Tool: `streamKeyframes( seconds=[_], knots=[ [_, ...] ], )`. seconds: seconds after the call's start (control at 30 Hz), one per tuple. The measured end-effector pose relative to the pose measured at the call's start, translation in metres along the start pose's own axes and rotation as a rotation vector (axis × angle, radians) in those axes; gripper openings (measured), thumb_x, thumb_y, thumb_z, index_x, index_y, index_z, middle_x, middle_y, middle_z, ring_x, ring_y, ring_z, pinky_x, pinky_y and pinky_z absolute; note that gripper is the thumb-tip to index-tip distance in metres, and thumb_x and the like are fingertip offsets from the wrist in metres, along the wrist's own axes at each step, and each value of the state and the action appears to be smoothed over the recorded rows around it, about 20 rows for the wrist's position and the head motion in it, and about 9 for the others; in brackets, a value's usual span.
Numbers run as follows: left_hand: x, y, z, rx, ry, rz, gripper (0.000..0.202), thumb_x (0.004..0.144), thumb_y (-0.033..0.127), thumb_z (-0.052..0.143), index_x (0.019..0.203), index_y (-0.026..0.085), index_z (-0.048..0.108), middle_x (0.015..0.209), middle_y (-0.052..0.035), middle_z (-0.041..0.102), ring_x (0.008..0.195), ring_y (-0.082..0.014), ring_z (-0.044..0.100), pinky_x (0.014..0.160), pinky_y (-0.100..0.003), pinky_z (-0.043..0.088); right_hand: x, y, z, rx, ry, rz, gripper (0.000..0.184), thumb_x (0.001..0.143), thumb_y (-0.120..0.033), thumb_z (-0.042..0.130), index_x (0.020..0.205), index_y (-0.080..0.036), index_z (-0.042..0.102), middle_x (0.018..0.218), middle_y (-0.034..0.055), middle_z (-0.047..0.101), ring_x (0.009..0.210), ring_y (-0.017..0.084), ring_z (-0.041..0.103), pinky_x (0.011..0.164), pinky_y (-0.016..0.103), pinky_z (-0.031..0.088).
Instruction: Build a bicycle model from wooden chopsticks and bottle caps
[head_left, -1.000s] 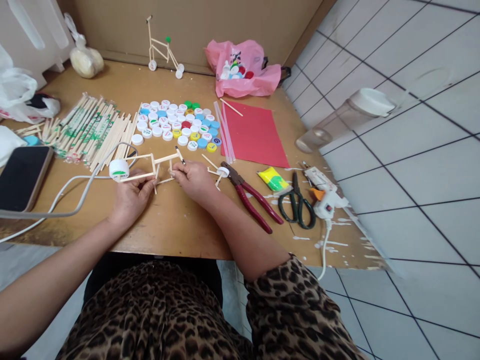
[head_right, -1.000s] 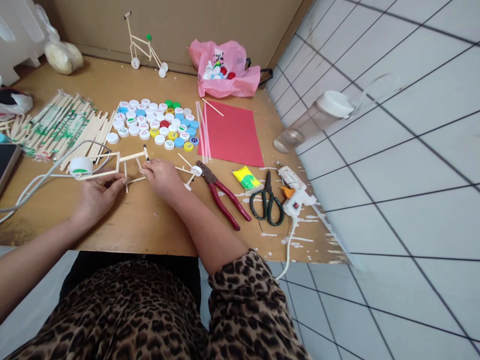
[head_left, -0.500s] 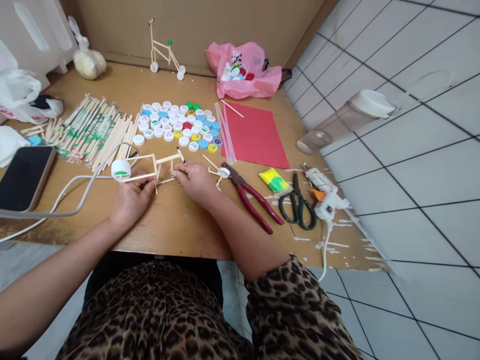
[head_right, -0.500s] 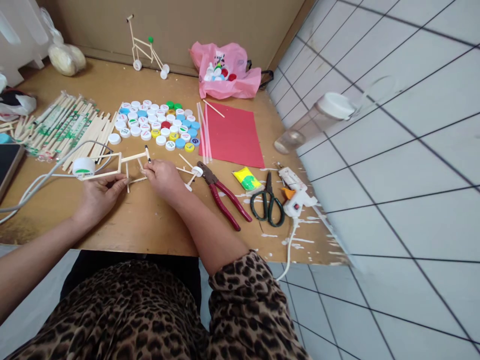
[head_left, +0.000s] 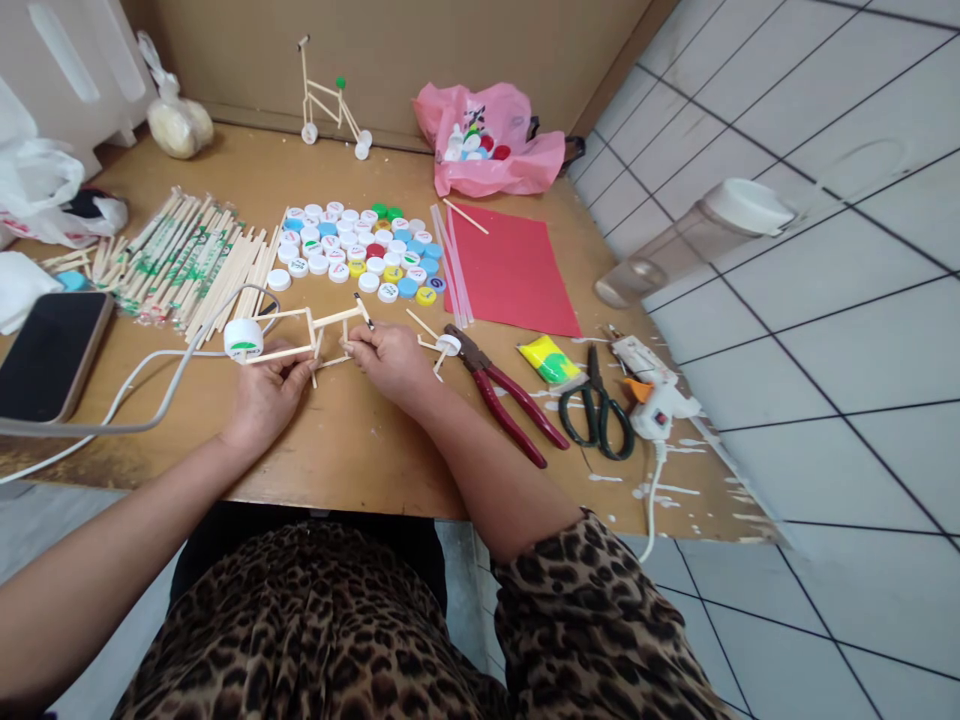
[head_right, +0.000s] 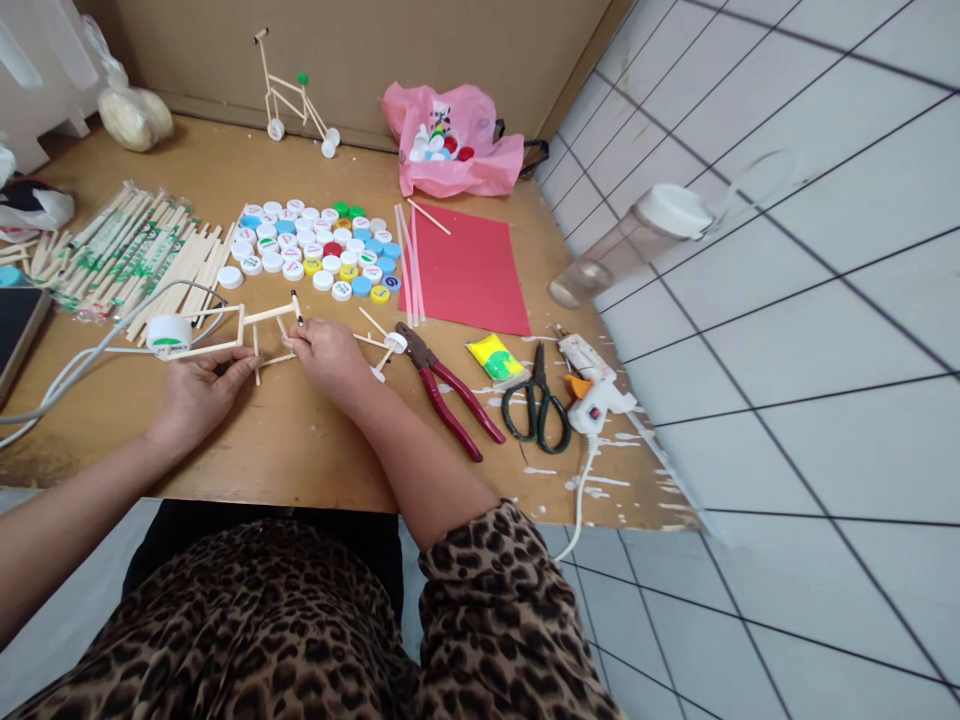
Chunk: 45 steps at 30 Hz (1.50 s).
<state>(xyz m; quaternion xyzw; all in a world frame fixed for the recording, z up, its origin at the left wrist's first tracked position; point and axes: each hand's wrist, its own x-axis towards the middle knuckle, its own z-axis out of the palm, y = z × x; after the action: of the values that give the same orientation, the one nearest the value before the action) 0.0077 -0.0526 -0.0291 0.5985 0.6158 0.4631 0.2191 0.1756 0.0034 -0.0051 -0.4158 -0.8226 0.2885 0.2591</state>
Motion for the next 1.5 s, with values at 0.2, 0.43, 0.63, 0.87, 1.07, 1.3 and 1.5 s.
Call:
streamKeyframes(
  seconds=[0.2,0.43,0.63,0.87,1.07,1.3,1.5],
  knots=[
    [-0.0001,-0.0002,-0.0008,0.020,-0.003,-0.003,0.014,0.072,0.031,0.063,0.066,0.022,0.073,0.066,-0.0017,0.070,0.066,-0.0191,0.063,0.068,-0.031,0.053,-0.0005,-0.0011,-0.0006,-0.008,-0.012,0.010,0.036,0.084,-0.008,0.051,0.054,-0.021,0.036,0.058,-0.0042,0.041,0.062,0.012,0.042,0.064,0.025,0.032],
    [-0.0004,0.0001,-0.0013,0.023,-0.014,-0.001,0.015,0.073,0.032,0.062,0.067,0.022,0.073,0.067,-0.0017,0.069,0.066,-0.0187,0.063,0.068,-0.031,0.052,0.0005,-0.0018,-0.0009,-0.027,-0.016,0.030,0.033,0.084,-0.008,0.052,0.056,-0.020,0.038,0.061,-0.0035,0.043,0.063,0.012,0.043,0.065,0.025,0.032],
    [-0.0001,-0.0003,-0.0005,0.015,-0.017,-0.004,0.016,0.072,0.033,0.062,0.067,0.022,0.073,0.068,-0.0021,0.070,0.066,-0.0189,0.063,0.069,-0.031,0.053,-0.0004,-0.0005,-0.0001,-0.020,-0.011,0.017,0.032,0.085,-0.008,0.051,0.057,-0.020,0.041,0.061,-0.0028,0.046,0.065,0.013,0.045,0.066,0.025,0.033],
    [0.0005,0.0003,-0.0017,0.029,-0.019,0.002,0.016,0.072,0.033,0.062,0.066,0.023,0.072,0.068,-0.0021,0.071,0.067,-0.0195,0.063,0.070,-0.032,0.053,-0.0006,-0.0003,-0.0006,-0.041,-0.017,0.019,0.030,0.085,-0.009,0.051,0.057,-0.020,0.045,0.063,-0.0024,0.048,0.064,0.013,0.045,0.066,0.026,0.034],
    [0.0002,0.0011,-0.0015,0.031,-0.016,-0.013,0.015,0.072,0.033,0.062,0.065,0.024,0.072,0.067,-0.0019,0.070,0.067,-0.0201,0.063,0.070,-0.032,0.053,-0.0003,0.0001,-0.0001,-0.042,-0.007,0.006,0.028,0.085,-0.009,0.051,0.059,-0.019,0.048,0.063,-0.0016,0.049,0.066,0.014,0.046,0.066,0.025,0.035],
    [-0.0006,0.0015,-0.0021,0.031,-0.022,-0.034,0.014,0.072,0.032,0.063,0.068,0.023,0.073,0.070,-0.0019,0.071,0.068,-0.0200,0.064,0.072,-0.032,0.053,-0.0004,-0.0036,-0.0024,-0.042,-0.025,0.047,0.031,0.085,-0.009,0.053,0.057,-0.019,0.045,0.063,-0.0020,0.047,0.066,0.013,0.045,0.067,0.025,0.033],
    [0.0002,0.0003,-0.0018,0.022,-0.024,-0.020,0.013,0.072,0.032,0.064,0.067,0.023,0.073,0.068,-0.0022,0.070,0.067,-0.0199,0.064,0.070,-0.032,0.053,-0.0004,-0.0027,-0.0021,-0.039,-0.023,0.029,0.032,0.085,-0.008,0.052,0.056,-0.019,0.044,0.062,-0.0024,0.047,0.066,0.013,0.045,0.067,0.025,0.033]
  ],
)
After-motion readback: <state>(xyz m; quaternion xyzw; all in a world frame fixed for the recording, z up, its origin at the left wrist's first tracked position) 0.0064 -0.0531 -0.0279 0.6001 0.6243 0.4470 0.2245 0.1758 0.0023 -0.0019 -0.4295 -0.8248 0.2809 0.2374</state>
